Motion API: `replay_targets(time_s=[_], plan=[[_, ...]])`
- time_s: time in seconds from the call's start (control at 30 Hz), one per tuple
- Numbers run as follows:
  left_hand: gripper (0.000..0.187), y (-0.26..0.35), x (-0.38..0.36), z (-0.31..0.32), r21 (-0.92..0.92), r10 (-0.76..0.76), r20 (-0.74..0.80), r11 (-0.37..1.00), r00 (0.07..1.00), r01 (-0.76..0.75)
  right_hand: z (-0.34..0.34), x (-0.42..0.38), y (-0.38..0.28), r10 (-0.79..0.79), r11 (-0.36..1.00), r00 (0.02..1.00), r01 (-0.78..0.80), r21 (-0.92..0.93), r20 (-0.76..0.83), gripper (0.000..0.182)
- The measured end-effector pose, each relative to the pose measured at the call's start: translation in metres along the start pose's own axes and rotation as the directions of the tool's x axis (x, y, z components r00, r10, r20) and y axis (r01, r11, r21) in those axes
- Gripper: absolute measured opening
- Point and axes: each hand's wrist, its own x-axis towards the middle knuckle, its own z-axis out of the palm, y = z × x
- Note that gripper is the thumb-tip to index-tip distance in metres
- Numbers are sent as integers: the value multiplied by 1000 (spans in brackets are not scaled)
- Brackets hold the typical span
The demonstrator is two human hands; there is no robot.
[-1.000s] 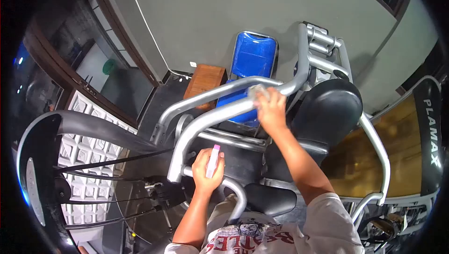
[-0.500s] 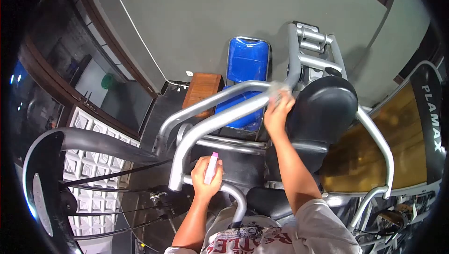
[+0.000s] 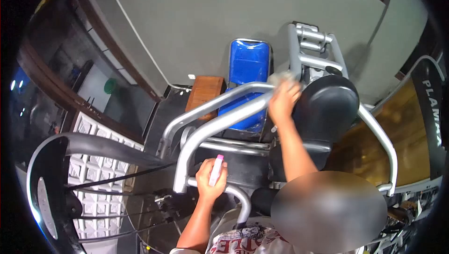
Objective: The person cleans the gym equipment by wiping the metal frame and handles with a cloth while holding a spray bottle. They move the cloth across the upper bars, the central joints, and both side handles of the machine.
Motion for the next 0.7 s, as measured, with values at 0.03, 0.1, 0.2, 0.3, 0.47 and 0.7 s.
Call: replay_targets(time_s=[0.03,0.1,0.2,0.3,0.47,0.7], plan=[[9,-6,0,0,20,18,13,1000,1000,-18,-4,25,-5,137,982,990,-130,141,-42,44],[11,-8,0,-2,29,36,28,999,999,-36,-5,28,-16,157,986,987,-159,54,31,41],[11,-3,-1,1,15,20,11,1000,1000,-20,-13,-16,-33,-36,999,999,36,4,37,42],[12,-4,2,2,31,38,47,999,998,-39,-14,-90,-47,-147,986,970,128,106,193,47],[15,-6,3,-2,5,23,103,1000,994,-24,-40,-25,-32,-185,982,939,185,29,290,47],[11,-10,1,-8,62,50,117,996,992,-57,16,119,17,308,920,927,-233,-316,212,37]])
